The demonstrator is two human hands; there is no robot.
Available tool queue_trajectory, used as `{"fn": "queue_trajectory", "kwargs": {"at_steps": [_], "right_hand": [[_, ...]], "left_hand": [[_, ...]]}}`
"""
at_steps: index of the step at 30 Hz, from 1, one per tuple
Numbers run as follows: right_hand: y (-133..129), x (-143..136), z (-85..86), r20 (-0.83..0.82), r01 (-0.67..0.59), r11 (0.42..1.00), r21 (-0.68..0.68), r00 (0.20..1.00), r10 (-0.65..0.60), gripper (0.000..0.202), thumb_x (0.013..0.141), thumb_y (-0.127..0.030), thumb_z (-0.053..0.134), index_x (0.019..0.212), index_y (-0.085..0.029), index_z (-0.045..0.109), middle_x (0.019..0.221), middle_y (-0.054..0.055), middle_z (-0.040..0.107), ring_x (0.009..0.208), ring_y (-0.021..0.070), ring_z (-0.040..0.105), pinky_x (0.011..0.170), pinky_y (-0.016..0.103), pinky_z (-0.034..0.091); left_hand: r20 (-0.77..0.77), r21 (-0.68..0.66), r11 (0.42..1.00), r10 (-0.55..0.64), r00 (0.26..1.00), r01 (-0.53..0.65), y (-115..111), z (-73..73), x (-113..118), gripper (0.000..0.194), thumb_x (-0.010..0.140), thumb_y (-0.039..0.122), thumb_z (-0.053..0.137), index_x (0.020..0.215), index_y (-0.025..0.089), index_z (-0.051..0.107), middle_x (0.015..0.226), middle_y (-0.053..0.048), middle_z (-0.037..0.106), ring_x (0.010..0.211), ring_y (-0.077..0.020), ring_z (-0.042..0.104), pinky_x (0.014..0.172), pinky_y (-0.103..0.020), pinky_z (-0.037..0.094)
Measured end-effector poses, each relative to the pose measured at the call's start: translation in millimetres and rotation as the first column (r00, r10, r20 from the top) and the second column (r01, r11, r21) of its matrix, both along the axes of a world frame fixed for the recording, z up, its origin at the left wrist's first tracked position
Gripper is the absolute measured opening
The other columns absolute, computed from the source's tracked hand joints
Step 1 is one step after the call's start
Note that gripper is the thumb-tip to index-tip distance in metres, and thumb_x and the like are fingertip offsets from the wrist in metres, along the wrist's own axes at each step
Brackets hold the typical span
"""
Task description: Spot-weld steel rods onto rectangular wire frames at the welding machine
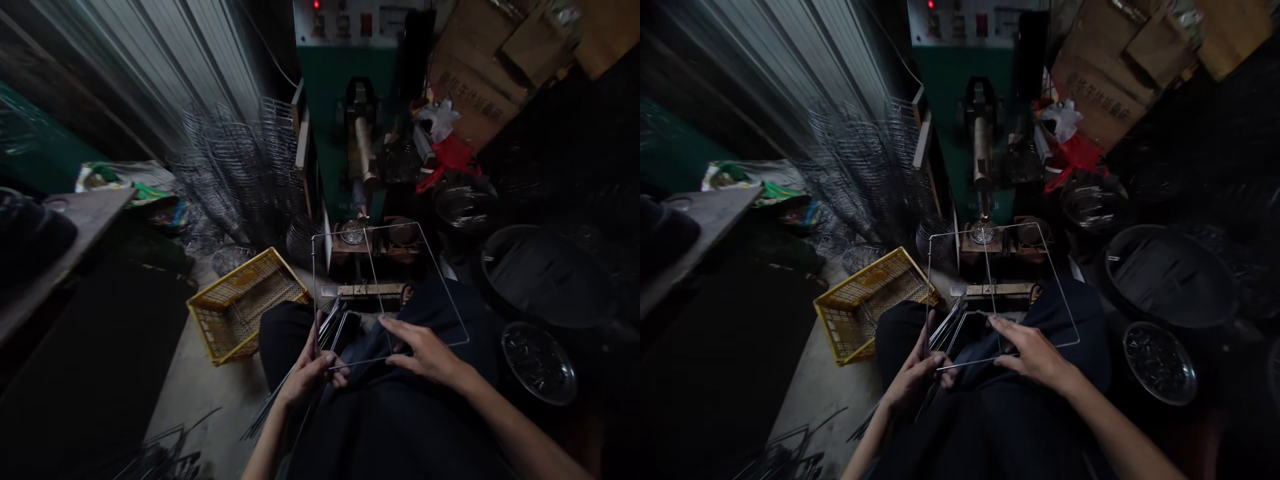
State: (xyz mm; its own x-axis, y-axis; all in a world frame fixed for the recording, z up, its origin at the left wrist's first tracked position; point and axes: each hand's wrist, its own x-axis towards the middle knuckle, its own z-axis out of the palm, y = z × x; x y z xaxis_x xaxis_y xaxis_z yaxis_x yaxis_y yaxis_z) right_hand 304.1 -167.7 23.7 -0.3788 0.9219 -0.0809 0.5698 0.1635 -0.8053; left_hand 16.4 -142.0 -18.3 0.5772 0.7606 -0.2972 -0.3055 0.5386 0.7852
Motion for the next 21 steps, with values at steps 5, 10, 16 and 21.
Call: {"fn": "queue_trajectory", "kwargs": {"at_steps": [5, 10, 16, 21], "right_hand": [[3, 2, 1.3, 0.023, -0.004, 0.999, 0.04, 1.0, 0.003, 0.078, 0.08, -0.028, 0.072, 0.148, -0.031, 0.035, 0.149, 0.005, 0.041, 0.119, 0.0219, 0.058, 0.092, 0.031, 0.056], [3, 5, 5.7, 0.043, -0.026, 0.996, 0.09, 0.999, 0.022, 0.078, 0.079, -0.025, 0.073, 0.148, -0.027, 0.036, 0.147, 0.005, 0.044, 0.133, 0.0229, 0.045, 0.11, 0.036, 0.04], [7, 8, 8.7, 0.044, -0.012, 0.997, 0.072, 0.999, 0.009, 0.079, 0.078, -0.021, 0.074, 0.148, -0.028, 0.037, 0.148, 0.005, 0.044, 0.132, 0.023, 0.045, 0.111, 0.037, 0.039], [10, 11, 12.5, 0.059, -0.006, 0.998, 0.055, 0.998, 0.002, 0.076, 0.078, -0.021, 0.074, 0.146, -0.027, 0.041, 0.146, 0.006, 0.046, 0.13, 0.0246, 0.049, 0.105, 0.036, 0.047]], "left_hand": [[0.005, 0.019, 1.0, 0.005, 1.0, -0.005, 1, 10.1, 0, 0.099, 0.091, 0.027, 0.057, 0.146, 0.032, -0.025, 0.079, -0.009, 0.073, 0.06, -0.0213, 0.069, 0.054, -0.027, 0.052], [0.0, 0.014, 1.0, 0.019, 1.0, -0.019, 1, 11.3, 0, 0.1, 0.09, 0.025, 0.058, 0.146, 0.034, -0.024, 0.079, -0.008, 0.073, 0.061, -0.0221, 0.07, 0.055, -0.029, 0.053], [0.034, 0.025, 1.0, 0.011, 0.999, -0.012, 3, 11.2, 5, 0.103, 0.09, 0.026, 0.059, 0.144, 0.033, -0.028, 0.078, -0.008, 0.073, 0.06, -0.0222, 0.07, 0.053, -0.027, 0.052], [0.034, 0.034, 0.999, 0.015, 0.999, -0.016, 6, 9.9, 8, 0.102, 0.09, 0.026, 0.058, 0.144, 0.032, -0.029, 0.079, -0.009, 0.074, 0.06, -0.0221, 0.07, 0.052, -0.027, 0.052]]}}
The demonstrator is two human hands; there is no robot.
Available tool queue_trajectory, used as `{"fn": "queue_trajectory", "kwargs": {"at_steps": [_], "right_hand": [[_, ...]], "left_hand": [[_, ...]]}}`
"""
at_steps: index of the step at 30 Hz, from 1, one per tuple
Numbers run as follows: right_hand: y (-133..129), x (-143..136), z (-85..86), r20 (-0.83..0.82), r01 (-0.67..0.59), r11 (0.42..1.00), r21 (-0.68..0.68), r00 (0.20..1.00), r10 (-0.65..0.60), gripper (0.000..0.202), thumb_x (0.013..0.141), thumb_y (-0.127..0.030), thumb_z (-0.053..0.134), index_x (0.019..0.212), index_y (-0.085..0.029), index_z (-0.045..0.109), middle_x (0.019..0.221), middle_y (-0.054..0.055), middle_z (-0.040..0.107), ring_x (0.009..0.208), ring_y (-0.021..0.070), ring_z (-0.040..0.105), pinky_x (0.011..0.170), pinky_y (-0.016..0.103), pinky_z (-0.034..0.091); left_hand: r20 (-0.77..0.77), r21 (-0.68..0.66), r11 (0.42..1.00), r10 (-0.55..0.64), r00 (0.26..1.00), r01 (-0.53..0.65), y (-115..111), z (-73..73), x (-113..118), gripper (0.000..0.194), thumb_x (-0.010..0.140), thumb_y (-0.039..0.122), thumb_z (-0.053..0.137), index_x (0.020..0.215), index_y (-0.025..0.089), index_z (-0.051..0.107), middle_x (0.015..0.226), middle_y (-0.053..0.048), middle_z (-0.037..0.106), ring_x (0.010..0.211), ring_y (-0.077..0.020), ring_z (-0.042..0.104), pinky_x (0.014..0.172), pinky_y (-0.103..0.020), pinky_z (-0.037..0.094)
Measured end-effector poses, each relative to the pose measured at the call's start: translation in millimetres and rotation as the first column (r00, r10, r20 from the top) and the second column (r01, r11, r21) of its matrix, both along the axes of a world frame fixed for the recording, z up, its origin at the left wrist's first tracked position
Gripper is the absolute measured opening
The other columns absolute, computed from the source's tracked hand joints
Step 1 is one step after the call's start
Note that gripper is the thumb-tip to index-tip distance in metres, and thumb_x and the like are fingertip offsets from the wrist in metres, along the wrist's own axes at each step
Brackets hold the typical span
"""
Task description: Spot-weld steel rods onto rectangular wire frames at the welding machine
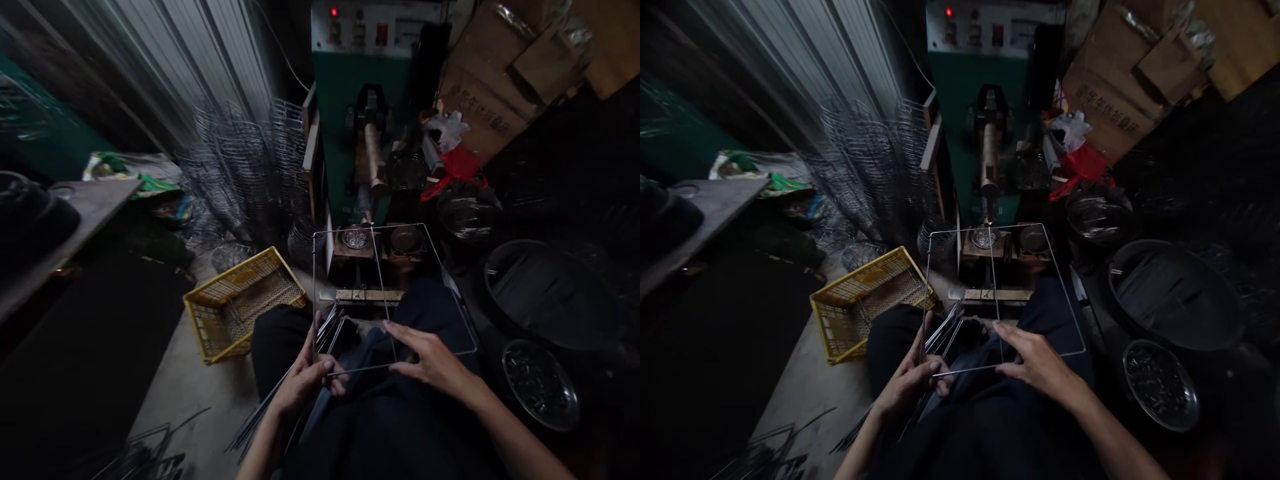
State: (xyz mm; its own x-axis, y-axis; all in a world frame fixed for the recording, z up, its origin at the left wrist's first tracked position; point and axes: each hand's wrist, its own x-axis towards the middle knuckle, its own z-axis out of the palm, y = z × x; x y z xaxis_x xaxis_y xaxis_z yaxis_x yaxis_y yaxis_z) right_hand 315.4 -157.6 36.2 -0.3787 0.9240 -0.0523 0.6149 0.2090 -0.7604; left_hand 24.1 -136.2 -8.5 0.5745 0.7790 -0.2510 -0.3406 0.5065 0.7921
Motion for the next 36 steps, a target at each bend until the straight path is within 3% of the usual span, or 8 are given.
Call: {"fn": "queue_trajectory", "kwargs": {"at_steps": [3, 6, 11, 16, 23, 28, 36], "right_hand": [[1, 2, 1.2, -0.009, 0.014, 0.999, -0.029, 1.0, -0.014, 0.076, 0.08, -0.02, 0.072, 0.147, -0.031, 0.039, 0.147, 0.005, 0.044, 0.117, 0.0233, 0.06, 0.087, 0.03, 0.058], [1, 3, 1.7, -0.018, 0.016, 0.999, -0.047, 1.0, -0.017, 0.076, 0.08, -0.02, 0.071, 0.147, -0.033, 0.036, 0.148, 0.005, 0.042, 0.105, 0.0212, 0.066, 0.074, 0.027, 0.061], [2, 6, 1.9, 0.003, 0.016, 0.999, -0.05, 1.0, -0.015, 0.076, 0.082, -0.025, 0.07, 0.148, -0.036, 0.033, 0.148, 0.005, 0.043, 0.091, 0.0181, 0.068, 0.074, 0.029, 0.061], [6, 8, 2.7, 0.003, 0.025, 0.998, -0.065, 1.0, -0.025, 0.076, 0.082, -0.025, 0.07, 0.148, -0.036, 0.033, 0.149, 0.004, 0.042, 0.094, 0.0196, 0.068, 0.074, 0.03, 0.061], [10, 6, 9.0, 0.01, 0.011, 0.998, -0.057, 1.0, -0.011, 0.074, 0.084, -0.025, 0.069, 0.148, -0.032, 0.033, 0.15, 0.003, 0.041, 0.124, 0.0243, 0.055, 0.085, 0.031, 0.059], [12, 7, 15.0, 0.026, -0.006, 1.0, -0.01, 1.0, 0.007, 0.081, 0.078, -0.026, 0.076, 0.148, -0.03, 0.034, 0.147, 0.003, 0.044, 0.133, 0.0238, 0.044, 0.111, 0.038, 0.039], [9, 11, 12.3, 0.028, -0.015, 0.998, 0.057, 1.0, 0.014, 0.08, 0.079, -0.024, 0.075, 0.148, -0.028, 0.035, 0.146, 0.005, 0.045, 0.133, 0.023, 0.044, 0.112, 0.037, 0.038]], "left_hand": [[0.013, 0.007, 1.0, -0.012, 1.0, 0.012, 3, 0.7, 1, 0.102, 0.09, 0.026, 0.057, 0.144, 0.03, -0.029, 0.079, -0.01, 0.074, 0.06, -0.0217, 0.07, 0.053, -0.027, 0.052], [0.016, -0.001, 1.0, -0.011, 1.0, 0.011, 5, 2.4, 2, 0.102, 0.09, 0.025, 0.057, 0.144, 0.031, -0.029, 0.079, -0.01, 0.074, 0.059, -0.0214, 0.07, 0.053, -0.027, 0.052], [0.028, -0.006, 1.0, -0.022, 0.999, 0.022, 8, 5.5, 3, 0.101, 0.091, 0.023, 0.057, 0.144, 0.033, -0.029, 0.08, -0.009, 0.073, 0.061, -0.0216, 0.07, 0.054, -0.028, 0.053], [0.043, 0.013, 0.999, 0.041, 0.998, -0.042, 8, 5.7, 5, 0.099, 0.091, 0.022, 0.057, 0.146, 0.036, -0.024, 0.08, -0.008, 0.073, 0.06, -0.0208, 0.07, 0.054, -0.027, 0.052], [-0.008, 0.004, 1.0, 0.014, 1.0, -0.014, 11, 9.6, 6, 0.102, 0.089, 0.024, 0.059, 0.147, 0.031, -0.025, 0.081, -0.009, 0.074, 0.061, -0.022, 0.07, 0.055, -0.029, 0.052], [-0.043, -0.018, 0.999, 0.05, 0.998, -0.051, 5, 15.6, 12, 0.102, 0.087, 0.026, 0.063, 0.15, 0.031, -0.018, 0.08, -0.007, 0.073, 0.06, -0.02, 0.069, 0.055, -0.028, 0.052], [-0.082, -0.016, 0.997, 0.075, 0.994, -0.077, 1, 21.4, 18, 0.1, 0.087, 0.027, 0.063, 0.151, 0.029, -0.014, 0.078, -0.007, 0.073, 0.059, -0.0187, 0.068, 0.056, -0.028, 0.052]]}}
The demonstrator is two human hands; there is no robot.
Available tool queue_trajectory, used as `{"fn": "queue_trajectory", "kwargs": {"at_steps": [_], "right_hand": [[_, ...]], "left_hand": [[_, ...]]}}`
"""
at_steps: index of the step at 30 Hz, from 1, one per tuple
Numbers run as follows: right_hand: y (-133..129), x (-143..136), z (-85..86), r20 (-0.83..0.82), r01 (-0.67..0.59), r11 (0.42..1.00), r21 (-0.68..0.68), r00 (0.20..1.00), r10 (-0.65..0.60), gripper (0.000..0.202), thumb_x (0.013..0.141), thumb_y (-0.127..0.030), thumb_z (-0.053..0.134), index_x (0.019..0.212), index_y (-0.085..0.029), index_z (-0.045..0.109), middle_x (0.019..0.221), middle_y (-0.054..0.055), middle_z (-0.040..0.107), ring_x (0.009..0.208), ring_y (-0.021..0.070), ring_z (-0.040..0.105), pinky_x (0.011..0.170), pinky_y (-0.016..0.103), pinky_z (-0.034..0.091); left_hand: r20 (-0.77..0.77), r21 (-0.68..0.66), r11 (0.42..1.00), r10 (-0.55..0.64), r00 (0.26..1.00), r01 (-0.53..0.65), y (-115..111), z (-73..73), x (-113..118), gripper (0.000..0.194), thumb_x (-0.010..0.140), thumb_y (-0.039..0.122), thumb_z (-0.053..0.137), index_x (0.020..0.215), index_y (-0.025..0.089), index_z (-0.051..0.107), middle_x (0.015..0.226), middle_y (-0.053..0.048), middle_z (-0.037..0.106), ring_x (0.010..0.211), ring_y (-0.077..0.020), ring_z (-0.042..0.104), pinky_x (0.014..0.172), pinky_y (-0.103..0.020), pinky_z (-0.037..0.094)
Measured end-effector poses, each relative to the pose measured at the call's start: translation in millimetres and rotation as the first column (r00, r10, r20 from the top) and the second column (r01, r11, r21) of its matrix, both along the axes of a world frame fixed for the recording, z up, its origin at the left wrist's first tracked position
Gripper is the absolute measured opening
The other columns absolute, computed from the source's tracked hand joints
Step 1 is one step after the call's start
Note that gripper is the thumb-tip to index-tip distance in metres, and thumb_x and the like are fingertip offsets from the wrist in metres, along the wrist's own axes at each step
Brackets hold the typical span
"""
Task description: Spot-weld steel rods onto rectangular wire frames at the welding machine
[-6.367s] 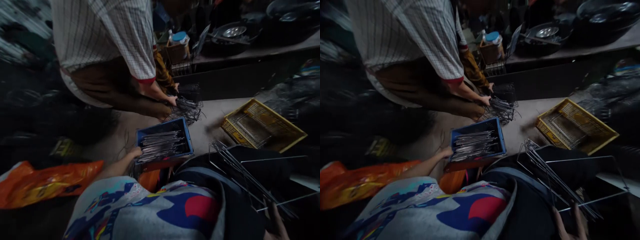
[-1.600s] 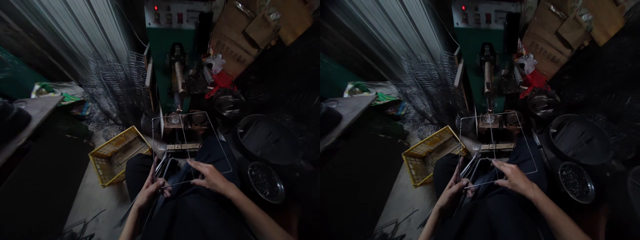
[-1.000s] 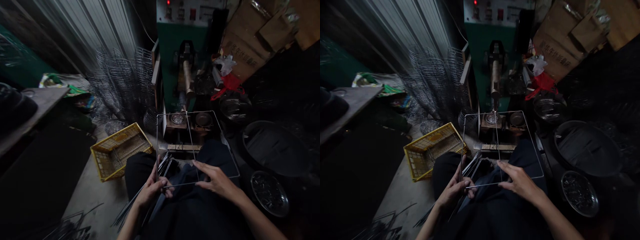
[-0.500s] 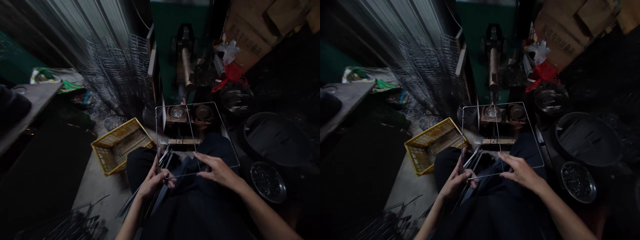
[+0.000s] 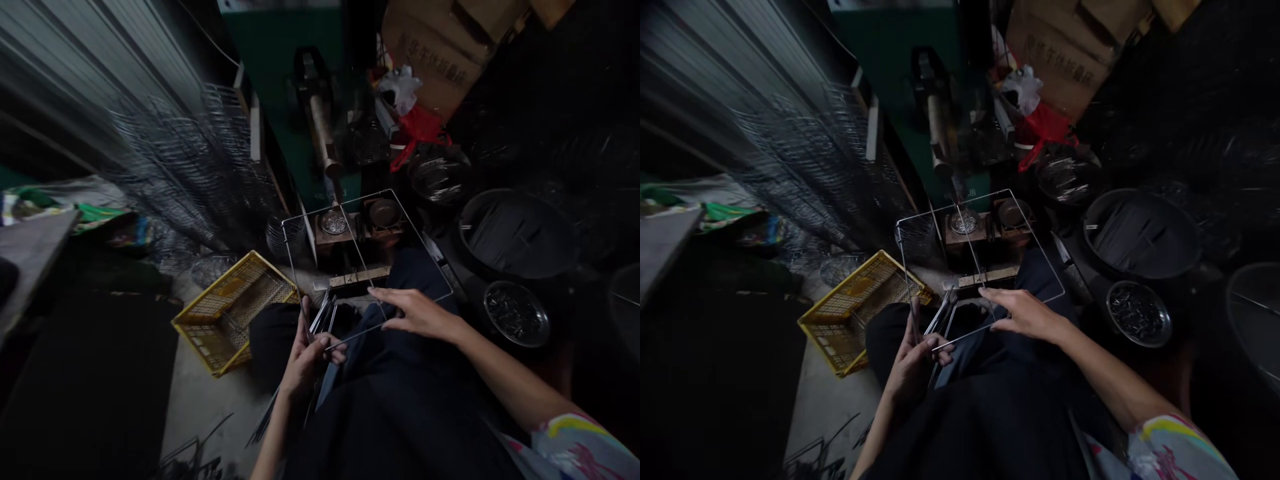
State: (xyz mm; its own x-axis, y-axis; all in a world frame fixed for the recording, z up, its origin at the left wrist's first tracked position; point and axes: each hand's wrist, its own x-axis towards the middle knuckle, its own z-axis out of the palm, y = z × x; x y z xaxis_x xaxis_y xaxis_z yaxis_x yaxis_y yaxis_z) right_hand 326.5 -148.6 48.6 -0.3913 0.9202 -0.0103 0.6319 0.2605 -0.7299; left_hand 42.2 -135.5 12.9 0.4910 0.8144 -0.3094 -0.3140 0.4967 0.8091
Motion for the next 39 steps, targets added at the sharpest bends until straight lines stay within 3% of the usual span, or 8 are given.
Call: {"fn": "queue_trajectory", "kwargs": {"at_steps": [7, 15, 18, 21, 24, 27, 31, 39], "right_hand": [[2, -1, -3.6, -0.023, 0.011, 0.999, -0.034, 1.0, -0.011, 0.079, 0.08, -0.022, 0.073, 0.148, -0.028, 0.034, 0.147, 0.004, 0.044, 0.131, 0.0234, 0.047, 0.111, 0.038, 0.039], [6, -2, -13.2, -0.019, 0.024, 1.0, 0.007, 1.0, -0.024, 0.074, 0.083, -0.026, 0.07, 0.148, -0.031, 0.033, 0.145, 0.003, 0.047, 0.126, 0.0216, 0.052, 0.106, 0.036, 0.044], [42, 4, -19.3, 0.062, 0.044, 0.993, 0.107, 0.997, -0.051, 0.075, 0.084, -0.034, 0.069, 0.149, -0.03, 0.031, 0.141, 0.005, 0.052, 0.118, 0.0225, 0.059, 0.099, 0.035, 0.049], [104, 14, -22.3, 0.179, 0.105, 0.966, 0.238, 0.972, -0.15, 0.081, 0.078, -0.044, 0.074, 0.148, -0.029, 0.035, 0.124, 0.005, 0.065, 0.108, 0.0252, 0.065, 0.091, 0.037, 0.052], [170, 27, -20.6, 0.212, 0.132, 0.936, 0.327, 0.955, -0.208, 0.082, 0.074, -0.049, 0.076, 0.145, -0.028, 0.042, 0.11, 0.004, 0.071, 0.099, 0.0258, 0.068, 0.086, 0.037, 0.053], [219, 41, -17.4, 0.194, 0.112, 0.913, 0.393, 0.96, -0.202, 0.072, 0.078, -0.046, 0.073, 0.142, -0.028, 0.045, 0.108, 0.004, 0.072, 0.098, 0.0245, 0.068, 0.085, 0.035, 0.053], [255, 51, -16.8, 0.165, 0.1, 0.889, 0.447, 0.967, -0.192, 0.068, 0.08, -0.043, 0.072, 0.14, -0.024, 0.047, 0.106, 0.005, 0.072, 0.094, 0.0233, 0.069, 0.083, 0.034, 0.052], [279, 49, -13.6, 0.075, 0.164, 0.847, 0.506, 0.97, -0.232, 0.056, 0.078, -0.041, 0.075, 0.127, -0.023, 0.056, 0.093, 0.002, 0.072, 0.082, 0.0199, 0.069, 0.077, 0.029, 0.051]], "left_hand": [[0.028, 0.023, 0.999, 0.024, 0.999, -0.025, 0, -6.4, 0, 0.099, 0.089, 0.026, 0.059, 0.149, 0.031, -0.02, 0.076, -0.005, 0.073, 0.055, -0.0185, 0.067, 0.051, -0.026, 0.051], [0.076, 0.012, 0.997, -0.074, 0.994, 0.073, 11, -23.0, -7, 0.096, 0.091, 0.022, 0.056, 0.149, 0.029, -0.02, 0.082, -0.007, 0.073, 0.062, -0.0196, 0.069, 0.058, -0.029, 0.052], [0.121, 0.058, 0.997, -0.048, 0.991, 0.041, 49, -29.8, -1, 0.102, 0.088, 0.02, 0.059, 0.149, 0.029, -0.021, 0.081, -0.005, 0.073, 0.064, -0.0198, 0.07, 0.058, -0.027, 0.052], [0.156, 0.106, 0.994, -0.025, 0.987, 0.009, 111, -32.4, 8, 0.105, 0.084, 0.019, 0.063, 0.151, 0.029, -0.017, 0.08, -0.005, 0.074, 0.064, -0.0203, 0.071, 0.057, -0.026, 0.053], [0.162, 0.163, 0.986, -0.002, 0.987, -0.025, 176, -28.6, 16, 0.102, 0.083, 0.016, 0.062, 0.152, 0.027, -0.012, 0.081, -0.008, 0.075, 0.065, -0.0198, 0.071, 0.058, -0.026, 0.053], [0.168, 0.204, 0.978, 0.001, 0.986, -0.035, 224, -20.3, 20, 0.101, 0.083, 0.014, 0.06, 0.152, 0.031, -0.012, 0.083, -0.007, 0.075, 0.067, -0.0189, 0.072, 0.059, -0.026, 0.053], [0.157, 0.243, 0.969, 0.004, 0.988, -0.042, 254, -10.8, 21, 0.099, 0.084, 0.014, 0.058, 0.151, 0.035, -0.012, 0.084, -0.006, 0.075, 0.067, -0.0182, 0.072, 0.058, -0.025, 0.052], [0.202, 0.235, 0.967, 0.05, 0.978, -0.098, 270, -8.9, 26, 0.1, 0.084, 0.013, 0.057, 0.15, 0.032, -0.015, 0.084, -0.008, 0.076, 0.069, -0.0192, 0.073, 0.057, -0.024, 0.054]]}}
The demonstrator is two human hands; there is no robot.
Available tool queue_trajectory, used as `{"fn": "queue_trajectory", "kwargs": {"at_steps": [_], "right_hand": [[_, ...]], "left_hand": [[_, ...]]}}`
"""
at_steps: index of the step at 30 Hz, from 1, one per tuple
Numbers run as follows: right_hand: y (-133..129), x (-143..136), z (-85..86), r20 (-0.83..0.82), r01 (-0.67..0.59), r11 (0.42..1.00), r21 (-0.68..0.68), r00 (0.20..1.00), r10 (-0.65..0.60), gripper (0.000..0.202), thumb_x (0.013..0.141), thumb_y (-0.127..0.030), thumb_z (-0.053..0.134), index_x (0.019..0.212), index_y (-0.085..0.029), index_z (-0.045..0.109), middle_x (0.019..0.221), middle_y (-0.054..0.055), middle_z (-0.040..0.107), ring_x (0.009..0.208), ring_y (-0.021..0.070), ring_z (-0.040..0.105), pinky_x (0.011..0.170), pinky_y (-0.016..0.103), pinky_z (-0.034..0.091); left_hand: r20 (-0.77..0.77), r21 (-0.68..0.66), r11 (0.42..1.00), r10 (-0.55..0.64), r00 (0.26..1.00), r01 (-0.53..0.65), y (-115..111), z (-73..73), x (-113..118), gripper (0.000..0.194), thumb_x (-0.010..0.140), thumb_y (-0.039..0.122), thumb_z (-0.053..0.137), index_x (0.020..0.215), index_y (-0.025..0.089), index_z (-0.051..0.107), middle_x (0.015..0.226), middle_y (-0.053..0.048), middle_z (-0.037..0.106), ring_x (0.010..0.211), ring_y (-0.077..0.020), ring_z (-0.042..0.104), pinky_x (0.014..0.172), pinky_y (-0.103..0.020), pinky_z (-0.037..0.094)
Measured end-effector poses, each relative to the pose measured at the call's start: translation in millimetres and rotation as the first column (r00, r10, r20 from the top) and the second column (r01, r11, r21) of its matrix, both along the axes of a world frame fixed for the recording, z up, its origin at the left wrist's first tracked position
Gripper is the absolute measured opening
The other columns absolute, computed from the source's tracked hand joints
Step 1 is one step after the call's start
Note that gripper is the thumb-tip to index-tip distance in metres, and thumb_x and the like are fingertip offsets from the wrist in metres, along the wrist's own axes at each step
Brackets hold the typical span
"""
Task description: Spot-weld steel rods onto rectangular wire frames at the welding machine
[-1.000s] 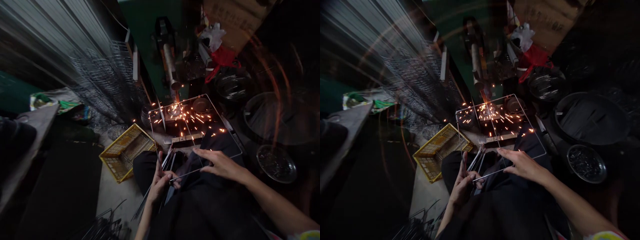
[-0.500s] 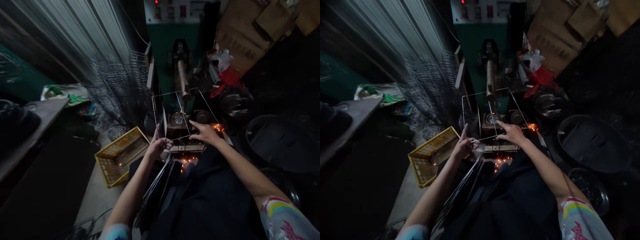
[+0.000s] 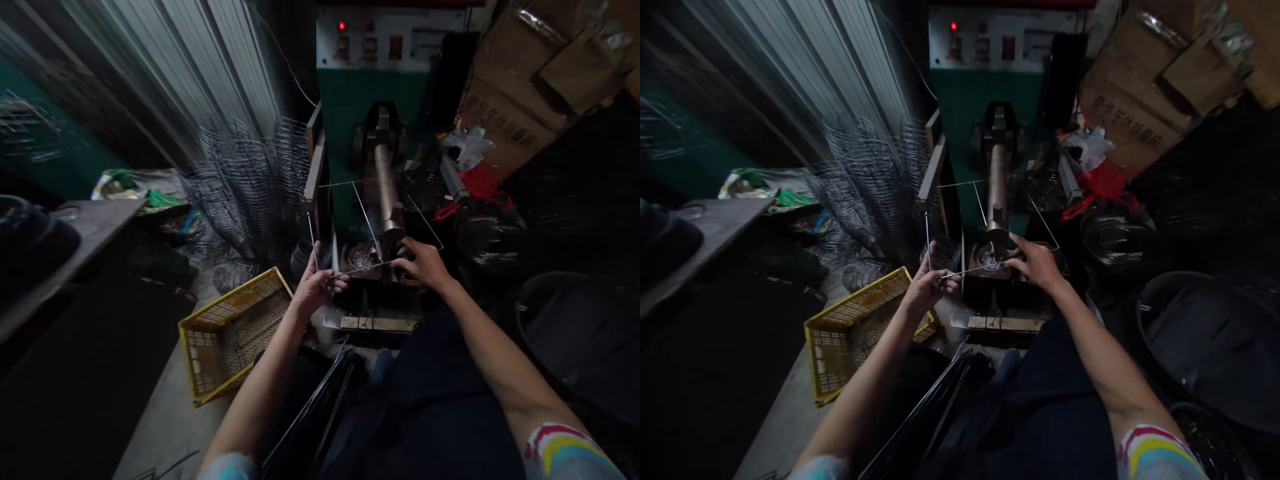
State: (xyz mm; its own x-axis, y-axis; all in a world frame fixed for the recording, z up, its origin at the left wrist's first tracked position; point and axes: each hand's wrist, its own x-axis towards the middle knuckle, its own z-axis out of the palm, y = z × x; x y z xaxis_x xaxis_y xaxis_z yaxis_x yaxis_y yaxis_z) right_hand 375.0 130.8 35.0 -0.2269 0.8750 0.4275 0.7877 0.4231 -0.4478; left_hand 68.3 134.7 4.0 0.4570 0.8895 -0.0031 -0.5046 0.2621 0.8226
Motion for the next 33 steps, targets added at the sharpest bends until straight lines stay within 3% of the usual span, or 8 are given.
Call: {"fn": "queue_trajectory", "kwargs": {"at_steps": [8, 23, 26, 28, 29, 31, 33], "right_hand": [[-1, -2, 8.0, 0.022, 0.025, 0.999, 0.02, 0.999, -0.025, 0.05, 0.079, -0.041, 0.073, 0.123, -0.023, 0.059, 0.084, 0.003, 0.071, 0.077, 0.0199, 0.068, 0.071, 0.029, 0.05], [-1, -3, -4.3, 0.006, 0.057, 0.998, 0.026, 0.998, -0.057, 0.057, 0.079, -0.047, 0.072, 0.128, -0.022, 0.058, 0.08, 0.001, 0.069, 0.07, 0.018, 0.064, 0.069, 0.028, 0.049], [-1, 8, -4.8, 0.035, 0.08, 0.994, 0.072, 0.996, -0.083, 0.06, 0.076, -0.05, 0.073, 0.127, -0.021, 0.059, 0.089, 0.005, 0.07, 0.077, 0.02, 0.064, 0.074, 0.032, 0.049], [1, 23, -1.9, 0.015, 0.188, 0.975, 0.115, 0.981, -0.191, 0.061, 0.073, -0.053, 0.075, 0.123, -0.019, 0.061, 0.102, 0.011, 0.069, 0.089, 0.0241, 0.063, 0.08, 0.036, 0.048], [2, 32, 0.3, -0.033, 0.27, 0.958, 0.102, 0.963, -0.268, 0.059, 0.074, -0.054, 0.074, 0.119, -0.018, 0.063, 0.104, 0.013, 0.068, 0.093, 0.0256, 0.062, 0.081, 0.037, 0.048], [3, 49, 4.5, -0.224, 0.383, 0.92, -0.088, 0.892, -0.393, 0.05, 0.079, -0.054, 0.067, 0.11, -0.014, 0.066, 0.099, 0.016, 0.069, 0.088, 0.0247, 0.062, 0.074, 0.035, 0.048], [-2, 59, 6.1, -0.394, 0.325, 0.882, -0.341, 0.803, -0.448, 0.045, 0.087, -0.051, 0.056, 0.103, -0.011, 0.066, 0.087, 0.016, 0.069, 0.071, 0.0192, 0.062, 0.059, 0.03, 0.047]], "left_hand": [[0.041, -0.039, 0.999, 0.014, 0.999, -0.013, 9, -4.1, 3, 0.099, 0.083, 0.012, 0.059, 0.152, 0.032, -0.01, 0.081, -0.006, 0.076, 0.068, -0.0205, 0.073, 0.055, -0.024, 0.056], [-0.014, -0.035, 0.998, 0.047, 0.999, -0.048, 11, -4.7, 5, 0.096, 0.082, 0.013, 0.059, 0.154, 0.027, -0.003, 0.08, -0.008, 0.075, 0.065, -0.0175, 0.071, 0.055, -0.022, 0.053], [-0.009, -0.038, 0.998, 0.046, 0.999, -0.046, 13, -5.3, 5, 0.095, 0.082, 0.012, 0.059, 0.154, 0.026, -0.002, 0.08, -0.009, 0.075, 0.065, -0.0176, 0.072, 0.055, -0.022, 0.054], [0.003, -0.048, 0.998, 0.026, 1.0, -0.026, 14, -5.7, 5, 0.098, 0.081, 0.011, 0.059, 0.153, 0.03, -0.004, 0.08, -0.006, 0.075, 0.066, -0.018, 0.072, 0.055, -0.022, 0.054], [0.01, -0.053, 0.998, 0.014, 1.0, -0.013, 13, -5.8, 5, 0.1, 0.08, 0.01, 0.06, 0.153, 0.031, -0.006, 0.079, -0.005, 0.075, 0.065, -0.0182, 0.072, 0.054, -0.023, 0.054], [0.022, -0.053, 0.999, -0.001, 1.0, 0.002, 8, -5.8, 6, 0.102, 0.079, 0.01, 0.06, 0.152, 0.032, -0.007, 0.078, -0.004, 0.075, 0.064, -0.0186, 0.072, 0.054, -0.022, 0.054], [0.031, -0.042, 0.999, -0.016, 0.999, 0.017, -6, -5.7, 4, 0.103, 0.079, 0.011, 0.061, 0.152, 0.032, -0.009, 0.078, -0.005, 0.075, 0.063, -0.0192, 0.072, 0.053, -0.023, 0.053]]}}
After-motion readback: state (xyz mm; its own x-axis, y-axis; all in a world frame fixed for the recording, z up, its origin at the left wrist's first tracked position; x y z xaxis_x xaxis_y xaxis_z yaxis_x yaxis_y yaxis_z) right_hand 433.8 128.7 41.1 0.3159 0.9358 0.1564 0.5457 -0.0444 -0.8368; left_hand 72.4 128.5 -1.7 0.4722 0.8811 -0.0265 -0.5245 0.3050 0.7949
